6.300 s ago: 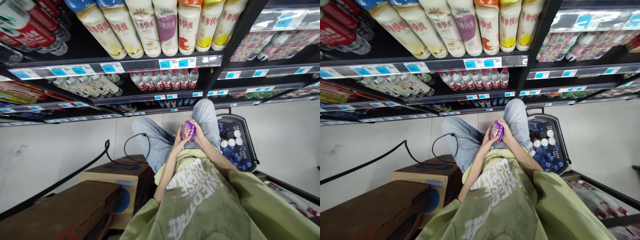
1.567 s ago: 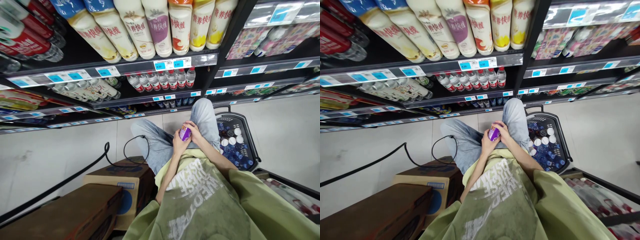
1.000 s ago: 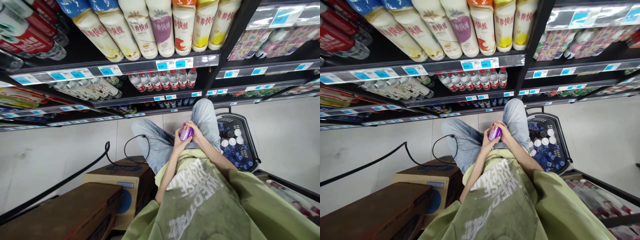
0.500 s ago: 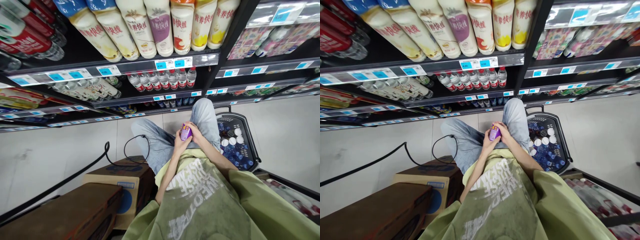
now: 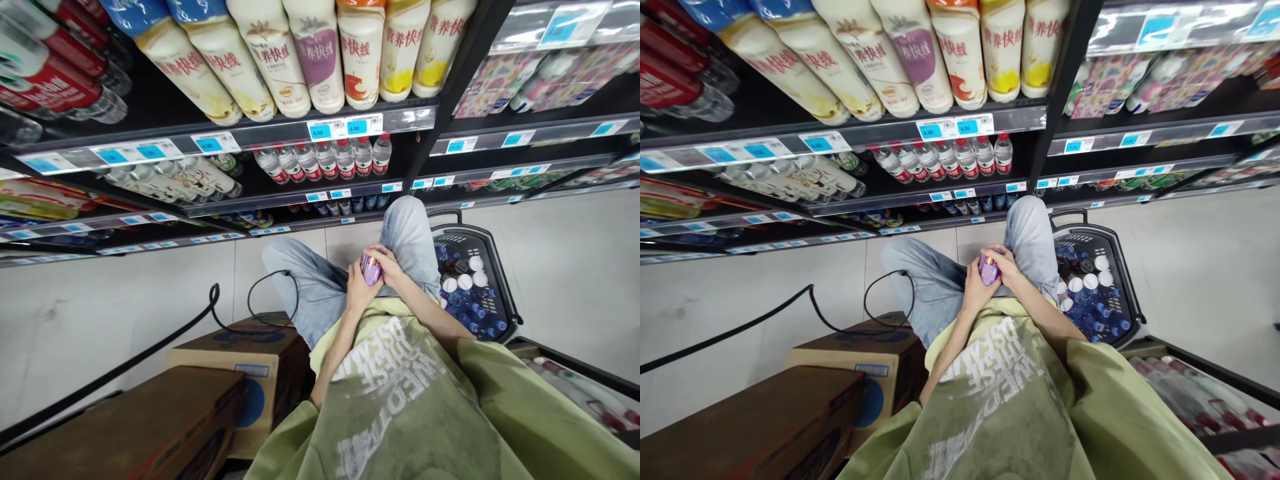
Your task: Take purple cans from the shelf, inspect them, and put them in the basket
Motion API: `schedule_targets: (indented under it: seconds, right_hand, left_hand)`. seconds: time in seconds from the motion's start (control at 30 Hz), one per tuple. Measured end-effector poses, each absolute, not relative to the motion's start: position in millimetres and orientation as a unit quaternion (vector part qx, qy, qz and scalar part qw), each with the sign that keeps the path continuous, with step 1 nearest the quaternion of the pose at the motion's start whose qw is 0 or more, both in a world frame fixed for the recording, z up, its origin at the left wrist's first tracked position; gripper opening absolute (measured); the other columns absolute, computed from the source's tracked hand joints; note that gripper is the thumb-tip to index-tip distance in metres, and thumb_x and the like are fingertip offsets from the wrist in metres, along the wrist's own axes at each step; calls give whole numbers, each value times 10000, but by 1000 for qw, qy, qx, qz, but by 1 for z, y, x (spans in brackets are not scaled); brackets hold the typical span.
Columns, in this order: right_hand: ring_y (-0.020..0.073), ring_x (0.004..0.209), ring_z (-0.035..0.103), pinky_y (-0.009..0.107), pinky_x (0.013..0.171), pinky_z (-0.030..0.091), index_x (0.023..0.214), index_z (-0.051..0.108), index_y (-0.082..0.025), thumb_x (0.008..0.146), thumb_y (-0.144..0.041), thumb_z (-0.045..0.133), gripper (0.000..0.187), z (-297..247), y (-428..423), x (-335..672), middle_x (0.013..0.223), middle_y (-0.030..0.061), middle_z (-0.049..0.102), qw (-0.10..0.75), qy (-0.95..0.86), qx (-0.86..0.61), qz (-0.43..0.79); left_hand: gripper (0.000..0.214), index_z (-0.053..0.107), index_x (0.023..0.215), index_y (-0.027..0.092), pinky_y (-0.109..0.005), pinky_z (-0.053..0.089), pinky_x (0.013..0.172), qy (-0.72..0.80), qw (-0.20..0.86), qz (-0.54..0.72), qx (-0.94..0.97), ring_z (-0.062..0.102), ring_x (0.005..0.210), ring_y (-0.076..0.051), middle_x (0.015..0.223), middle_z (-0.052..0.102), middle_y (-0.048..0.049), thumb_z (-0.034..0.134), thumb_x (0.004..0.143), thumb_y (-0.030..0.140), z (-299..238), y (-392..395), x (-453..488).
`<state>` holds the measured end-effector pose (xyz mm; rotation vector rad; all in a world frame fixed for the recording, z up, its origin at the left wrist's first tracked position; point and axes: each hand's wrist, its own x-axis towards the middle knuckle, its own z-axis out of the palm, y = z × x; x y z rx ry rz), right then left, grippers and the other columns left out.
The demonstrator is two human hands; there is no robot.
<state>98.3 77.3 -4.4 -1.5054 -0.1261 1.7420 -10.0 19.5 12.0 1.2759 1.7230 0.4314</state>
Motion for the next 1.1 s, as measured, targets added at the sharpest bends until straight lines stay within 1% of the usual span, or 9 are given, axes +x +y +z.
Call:
schedule_targets:
  seconds: [0.13,0.3,0.53,0.67,0.9,1.1]
  right_hand:
    - [183,701,655,315,678,524,839,701,-228,493,-368,966,458,-6,77,100,740,-30,710,401,-56,-593,695]
    - [181,718,661,314,699,540,823,710,-229,507,-374,960,428,-5,77,100,770,-27,717,406,-70,-589,696]
    - [171,720,646,300,691,539,831,733,-233,522,-375,949,403,-2,78,100,763,-39,715,403,-81,-598,688]
    - [166,720,634,289,675,518,841,737,-220,511,-367,948,418,-1,77,100,768,-32,713,404,-72,-598,688]
    - [177,727,631,295,681,504,823,705,-225,507,-368,943,421,-2,77,100,761,-36,699,403,-67,-601,687]
    - [179,719,630,299,680,501,828,672,-225,490,-380,949,464,0,78,100,750,-37,691,405,-67,-596,690]
  left_hand:
    - [918,391,1585,219,-469,522,1084,694,464,174,522,618,1297,-355,1408,564,-178,819,777,296,16,19,-9]
    - [957,362,1633,231,-466,532,1071,688,470,167,527,639,1258,-357,1381,571,-177,809,790,302,17,19,-9]
    - [944,368,1632,208,-474,538,1064,681,473,170,533,639,1248,-355,1358,565,-182,803,799,299,14,20,-12]
    - [933,364,1630,218,-471,540,1062,676,475,168,537,645,1251,-351,1359,562,-175,801,810,307,12,20,-13]
    - [917,347,1627,165,-482,540,1057,673,476,158,543,632,1282,-373,1386,551,-206,788,837,315,13,20,-13]
    - [911,328,1625,162,-480,542,1046,677,473,140,546,632,1272,-369,1363,558,-190,776,843,294,19,22,-12]
